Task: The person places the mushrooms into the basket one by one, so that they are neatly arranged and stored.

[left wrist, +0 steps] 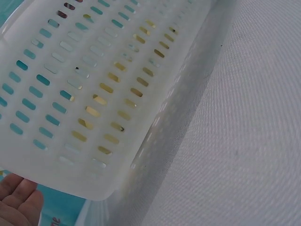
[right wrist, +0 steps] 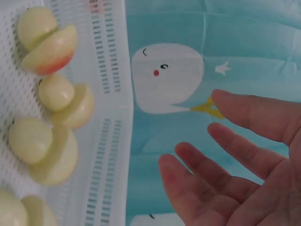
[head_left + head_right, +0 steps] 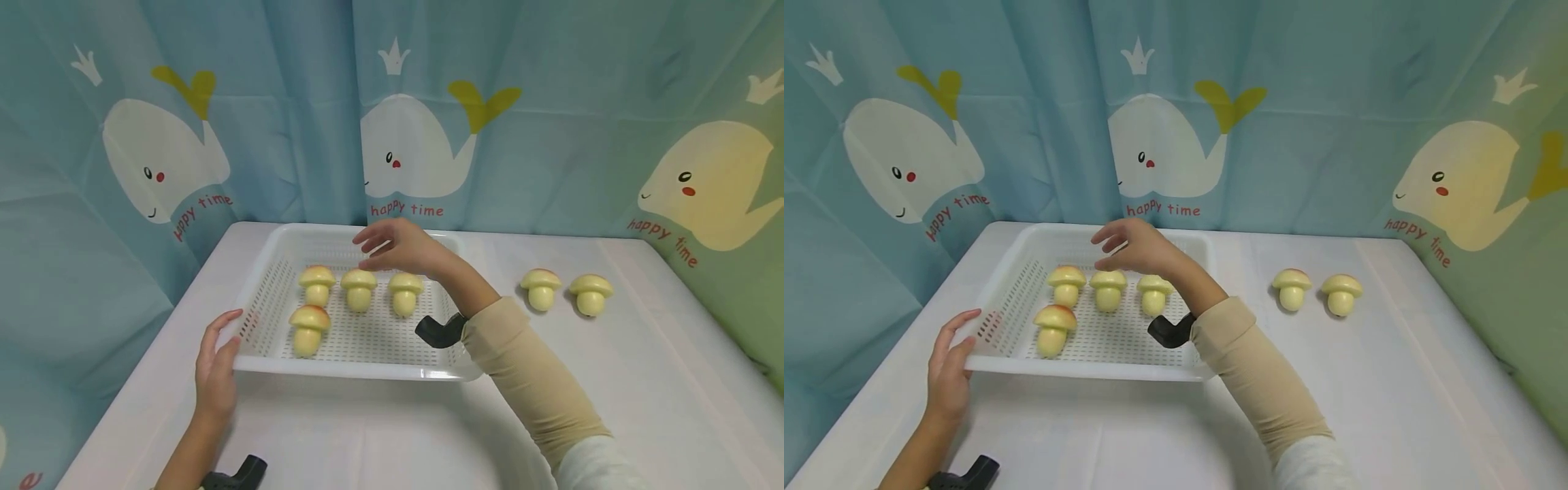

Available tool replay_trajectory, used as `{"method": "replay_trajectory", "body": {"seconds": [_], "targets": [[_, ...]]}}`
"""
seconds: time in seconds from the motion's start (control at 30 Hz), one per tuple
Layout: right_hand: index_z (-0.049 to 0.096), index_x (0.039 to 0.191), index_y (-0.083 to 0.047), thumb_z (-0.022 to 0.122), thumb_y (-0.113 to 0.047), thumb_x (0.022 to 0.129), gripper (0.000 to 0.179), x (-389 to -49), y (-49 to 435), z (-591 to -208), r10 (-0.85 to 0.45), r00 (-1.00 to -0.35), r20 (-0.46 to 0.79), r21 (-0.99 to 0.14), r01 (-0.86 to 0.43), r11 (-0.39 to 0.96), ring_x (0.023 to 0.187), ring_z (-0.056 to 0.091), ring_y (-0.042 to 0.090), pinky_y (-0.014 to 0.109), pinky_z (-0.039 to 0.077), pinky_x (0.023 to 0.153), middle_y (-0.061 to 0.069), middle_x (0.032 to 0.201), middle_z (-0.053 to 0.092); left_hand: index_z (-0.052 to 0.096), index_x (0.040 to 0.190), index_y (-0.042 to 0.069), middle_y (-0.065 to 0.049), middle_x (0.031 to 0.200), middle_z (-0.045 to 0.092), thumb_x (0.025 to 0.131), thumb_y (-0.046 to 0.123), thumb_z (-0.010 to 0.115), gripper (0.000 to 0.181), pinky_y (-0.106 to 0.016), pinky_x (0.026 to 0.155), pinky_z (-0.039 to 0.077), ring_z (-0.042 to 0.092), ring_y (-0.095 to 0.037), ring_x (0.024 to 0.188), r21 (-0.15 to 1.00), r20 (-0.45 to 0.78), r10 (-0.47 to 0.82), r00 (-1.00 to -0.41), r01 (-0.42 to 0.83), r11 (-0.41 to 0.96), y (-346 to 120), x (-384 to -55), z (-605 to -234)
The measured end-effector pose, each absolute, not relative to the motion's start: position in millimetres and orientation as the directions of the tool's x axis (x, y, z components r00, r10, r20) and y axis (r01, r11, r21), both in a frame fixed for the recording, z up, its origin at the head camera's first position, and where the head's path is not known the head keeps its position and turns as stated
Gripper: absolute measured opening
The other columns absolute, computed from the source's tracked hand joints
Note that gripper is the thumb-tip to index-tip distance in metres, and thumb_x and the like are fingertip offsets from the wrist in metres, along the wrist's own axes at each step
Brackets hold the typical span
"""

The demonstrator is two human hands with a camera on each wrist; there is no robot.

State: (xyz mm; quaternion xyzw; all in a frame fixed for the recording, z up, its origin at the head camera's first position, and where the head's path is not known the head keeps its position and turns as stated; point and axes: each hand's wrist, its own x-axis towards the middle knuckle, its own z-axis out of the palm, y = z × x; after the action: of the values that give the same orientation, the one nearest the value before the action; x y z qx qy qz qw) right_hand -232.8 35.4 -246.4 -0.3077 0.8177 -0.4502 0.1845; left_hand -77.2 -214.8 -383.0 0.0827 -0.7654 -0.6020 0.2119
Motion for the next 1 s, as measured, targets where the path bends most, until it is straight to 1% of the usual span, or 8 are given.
{"method": "replay_trajectory", "body": {"seconds": [0.1, 0.23, 0.4, 0.7, 1.0], "targets": [[0.059, 0.116, -0.005, 0.07, -0.009, 0.08, 0.039, -235, 46, -245, -0.663, -0.747, -0.05, -0.844, -0.323, 0.427, 0.103, 0.057, 0.022, 0.031, 0.047, 0.081, 0.01, 0.112, 0.059, 0.037, 0.134, 0.01, 0.004, 0.132, 0.038, 0.096, 0.016, 0.026, 0.04, -0.02, 0.081, 0.038, 0.042, -0.01, 0.11, 0.958, 0.22, -0.385, -0.896, 0.125, 0.258, -214, -77, -382], [0.058, 0.118, -0.004, 0.069, -0.009, 0.08, 0.04, -238, 62, -243, -0.641, -0.764, -0.071, -0.849, -0.29, 0.441, 0.105, 0.056, 0.024, 0.033, 0.048, 0.08, 0.012, 0.114, 0.058, 0.038, 0.134, 0.012, 0.004, 0.134, 0.038, 0.096, 0.018, 0.028, 0.04, -0.019, 0.08, 0.039, 0.043, -0.01, 0.109, 0.954, 0.22, -0.39, -0.894, 0.113, 0.279, -213, -76, -382], [0.057, 0.117, -0.004, 0.069, -0.008, 0.08, 0.039, -242, 80, -242, -0.611, -0.788, -0.071, -0.848, -0.276, 0.454, 0.104, 0.056, 0.026, 0.036, 0.048, 0.08, 0.013, 0.114, 0.057, 0.039, 0.134, 0.014, 0.003, 0.136, 0.037, 0.096, 0.019, 0.028, 0.04, -0.02, 0.081, 0.039, 0.043, -0.01, 0.109, 0.948, 0.224, -0.393, -0.892, 0.105, 0.301, -212, -76, -381], [0.056, 0.118, -0.001, 0.067, -0.006, 0.081, 0.039, -251, 112, -247, -0.567, -0.822, -0.052, -0.825, -0.285, 0.489, 0.106, 0.055, 0.028, 0.04, 0.048, 0.081, 0.017, 0.116, 0.056, 0.039, 0.134, 0.013, 0.006, 0.133, 0.037, 0.096, 0.018, 0.028, 0.04, -0.017, 0.079, 0.041, 0.044, -0.01, 0.108, 0.953, 0.221, -0.392, -0.893, 0.111, 0.282, -213, -77, -384], [0.053, 0.12, 0.001, 0.067, -0.009, 0.082, 0.042, -256, 137, -249, -0.5, -0.863, -0.08, -0.808, -0.237, 0.539, 0.107, 0.055, 0.031, 0.042, 0.046, 0.083, 0.021, 0.118, 0.055, 0.038, 0.134, 0.013, 0.005, 0.136, 0.036, 0.096, 0.018, 0.028, 0.04, -0.017, 0.08, 0.041, 0.044, -0.01, 0.109, 0.951, 0.231, -0.387, -0.893, 0.123, 0.284, -213, -77, -383]]}}
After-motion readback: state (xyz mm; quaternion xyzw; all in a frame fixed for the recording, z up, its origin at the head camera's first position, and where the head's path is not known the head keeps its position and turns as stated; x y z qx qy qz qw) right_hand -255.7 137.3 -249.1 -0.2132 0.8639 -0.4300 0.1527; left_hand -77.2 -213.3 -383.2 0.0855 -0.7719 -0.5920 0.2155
